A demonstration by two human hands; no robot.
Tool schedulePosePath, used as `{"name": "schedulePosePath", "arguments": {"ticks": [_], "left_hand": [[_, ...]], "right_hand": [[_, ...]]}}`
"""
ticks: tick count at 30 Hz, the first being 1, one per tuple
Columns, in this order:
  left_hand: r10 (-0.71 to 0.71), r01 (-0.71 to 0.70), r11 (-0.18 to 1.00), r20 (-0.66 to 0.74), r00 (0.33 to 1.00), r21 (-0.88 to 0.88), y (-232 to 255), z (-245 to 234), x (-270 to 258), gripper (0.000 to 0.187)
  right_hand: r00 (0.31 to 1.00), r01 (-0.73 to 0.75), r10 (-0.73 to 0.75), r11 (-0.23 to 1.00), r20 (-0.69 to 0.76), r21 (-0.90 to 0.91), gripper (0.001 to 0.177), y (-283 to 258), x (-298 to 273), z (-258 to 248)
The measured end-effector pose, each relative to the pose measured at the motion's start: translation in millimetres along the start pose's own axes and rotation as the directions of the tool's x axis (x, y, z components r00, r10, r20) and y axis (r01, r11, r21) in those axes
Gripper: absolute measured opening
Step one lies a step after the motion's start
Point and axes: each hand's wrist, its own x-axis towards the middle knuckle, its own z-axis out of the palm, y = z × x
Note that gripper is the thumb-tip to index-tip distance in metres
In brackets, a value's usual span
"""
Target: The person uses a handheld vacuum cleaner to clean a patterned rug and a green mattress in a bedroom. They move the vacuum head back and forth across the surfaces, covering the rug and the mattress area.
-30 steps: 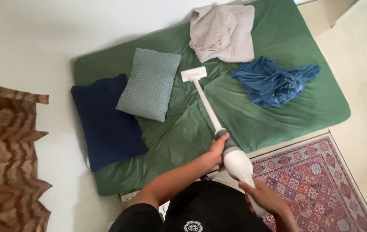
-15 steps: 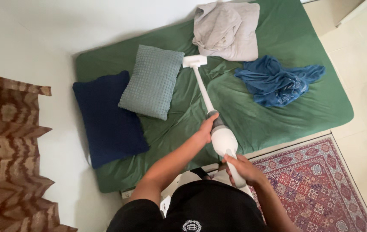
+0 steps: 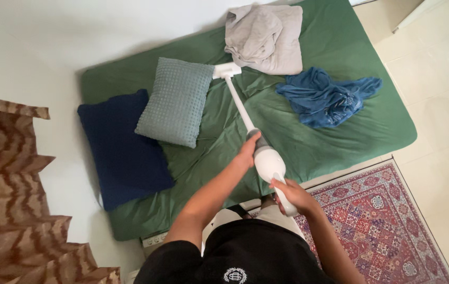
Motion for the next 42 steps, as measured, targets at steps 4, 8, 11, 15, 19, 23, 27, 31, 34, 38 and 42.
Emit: {"name": "schedulePosePath", "arguments": {"ticks": [4, 8, 11, 15, 19, 23, 27, 31, 34, 38, 42], "left_hand": [[0.043, -0.044, 0.999, -0.119, 0.992, -0.005, -42, 6, -29, 0.059], [0.085, -0.086, 0.996, -0.159, 0.984, -0.005, -81, 16, -63, 0.073], [0.068, -0.083, 0.994, -0.196, 0.978, -0.066, -98, 30, -89, 0.072], [0.087, -0.109, 0.988, -0.184, 0.979, -0.113, -100, 42, -110, 0.066], [0.163, -0.187, 0.965, -0.135, 0.977, -0.185, -91, 41, -98, 0.056], [0.117, -0.144, 0.975, -0.163, 0.98, -0.17, -68, 40, -75, 0.047], [0.135, -0.144, 0.976, -0.067, 0.989, -0.163, -30, 22, -40, 0.045], [0.184, -0.184, 0.983, -0.082, 0.979, 0.007, 20, -8, 3, 0.047], [0.22, -0.208, 0.971, -0.104, 0.97, 0.118, 54, -21, 25, 0.049], [0.229, -0.208, 0.968, -0.153, 0.961, 0.143, 94, -23, 47, 0.052], [0.247, -0.222, 0.956, -0.118, 0.962, 0.191, 125, -8, 83, 0.063]], "right_hand": [[0.999, -0.049, 0.047, 0.995, -0.016, -0.084, 0.043, 15, -43, -13], [0.997, -0.079, 0.072, 0.968, -0.039, -0.236, 0.045, 25, -77, -28], [0.984, -0.163, 0.14, 0.951, -0.106, -0.262, 0.045, 28, -100, -35], [0.988, -0.132, 0.102, 0.948, -0.116, -0.291, 0.044, 24, -108, -41], [0.985, -0.149, 0.113, 0.94, -0.132, -0.308, 0.041, 17, -90, -43], [0.997, 0.025, -0.048, 0.936, -0.055, -0.351, 0.048, 14, -56, -53], [1.0, 0.006, -0.005, 0.999, 0.029, -0.031, 0.045, 2, -22, -37], [0.999, -0.006, 0.0, 0.994, 0.049, 0.11, 0.042, -10, 20, 1], [0.992, 0.039, -0.063, 0.977, 0.107, 0.21, 0.042, -15, 55, 24], [0.99, 0.012, -0.043, 0.975, 0.135, 0.222, 0.043, -36, 92, 30], [0.983, 0.049, -0.085, 0.975, 0.161, 0.215, 0.043, -66, 125, 16]]}}
